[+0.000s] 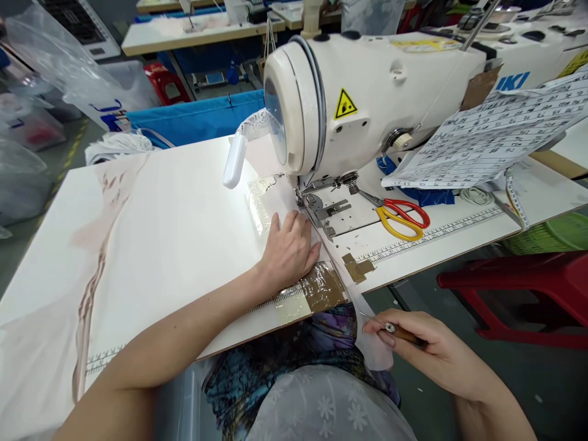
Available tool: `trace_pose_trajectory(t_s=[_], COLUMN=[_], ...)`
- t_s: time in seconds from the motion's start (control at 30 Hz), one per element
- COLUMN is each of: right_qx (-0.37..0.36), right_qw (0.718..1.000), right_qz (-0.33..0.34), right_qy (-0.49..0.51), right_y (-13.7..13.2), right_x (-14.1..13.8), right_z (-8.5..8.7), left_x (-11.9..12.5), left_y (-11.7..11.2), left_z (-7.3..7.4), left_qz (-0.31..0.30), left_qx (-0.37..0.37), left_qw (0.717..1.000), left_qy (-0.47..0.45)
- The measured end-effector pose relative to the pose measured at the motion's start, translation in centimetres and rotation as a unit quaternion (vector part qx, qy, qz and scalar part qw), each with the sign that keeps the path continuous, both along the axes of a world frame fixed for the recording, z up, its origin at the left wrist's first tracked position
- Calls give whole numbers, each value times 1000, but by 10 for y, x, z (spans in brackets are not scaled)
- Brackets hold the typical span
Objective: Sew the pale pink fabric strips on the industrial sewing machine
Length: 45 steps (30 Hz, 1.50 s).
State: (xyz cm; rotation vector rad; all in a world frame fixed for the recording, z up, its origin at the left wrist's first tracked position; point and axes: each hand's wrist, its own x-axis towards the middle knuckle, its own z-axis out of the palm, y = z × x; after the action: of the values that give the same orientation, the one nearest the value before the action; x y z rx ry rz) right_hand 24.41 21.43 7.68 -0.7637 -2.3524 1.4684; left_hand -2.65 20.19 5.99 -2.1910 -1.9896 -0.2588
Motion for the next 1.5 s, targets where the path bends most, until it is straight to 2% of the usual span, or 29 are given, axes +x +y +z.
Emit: trace_pose_trajectory(t_s=[0.4,0.53,0.63,0.73,0.83,0.9,0.93,1.1,1.2,1.33,1.5], right_qx=[-56,-128,-246,-371,-441,-430,-405,-197,-114,-71,-102], right_qw=[998,990,960,900,850,850,861,935,958,969,968], right_qz=[-11,-46,-108,-192,-247,-264,-272,-282,-255,-231,-214], right_qy=[20,32,74,124,145,148,146,90,69,52,78], right_y=[9,6,-6,-25,-42,-46,-47,-40,-36,-33,-32], right_x=[-26,-32,-41,-52,-60,-60,-58,-37,-29,-30,-36], right_z=[-2,-5,-11,-19,-26,-29,-30,-35,-38,-38,-37], left_x=[-6,-8,-11,-14,-14,-14,-14,-14,-13,-15,-22], left_y=[5,7,10,10,7,5,3,1,4,12,17], left_z=[4,4,2,2,4,6,7,4,1,-1,-4], left_qz=[1,3,10,9,6,3,0,-19,-20,-8,7], left_qx=[-11,-5,10,17,12,1,-2,4,8,12,14], left_qw=[1000,1000,1000,999,1000,1000,1000,999,999,999,998], left_qy=[4,7,13,27,26,13,6,-28,-37,-43,-56])
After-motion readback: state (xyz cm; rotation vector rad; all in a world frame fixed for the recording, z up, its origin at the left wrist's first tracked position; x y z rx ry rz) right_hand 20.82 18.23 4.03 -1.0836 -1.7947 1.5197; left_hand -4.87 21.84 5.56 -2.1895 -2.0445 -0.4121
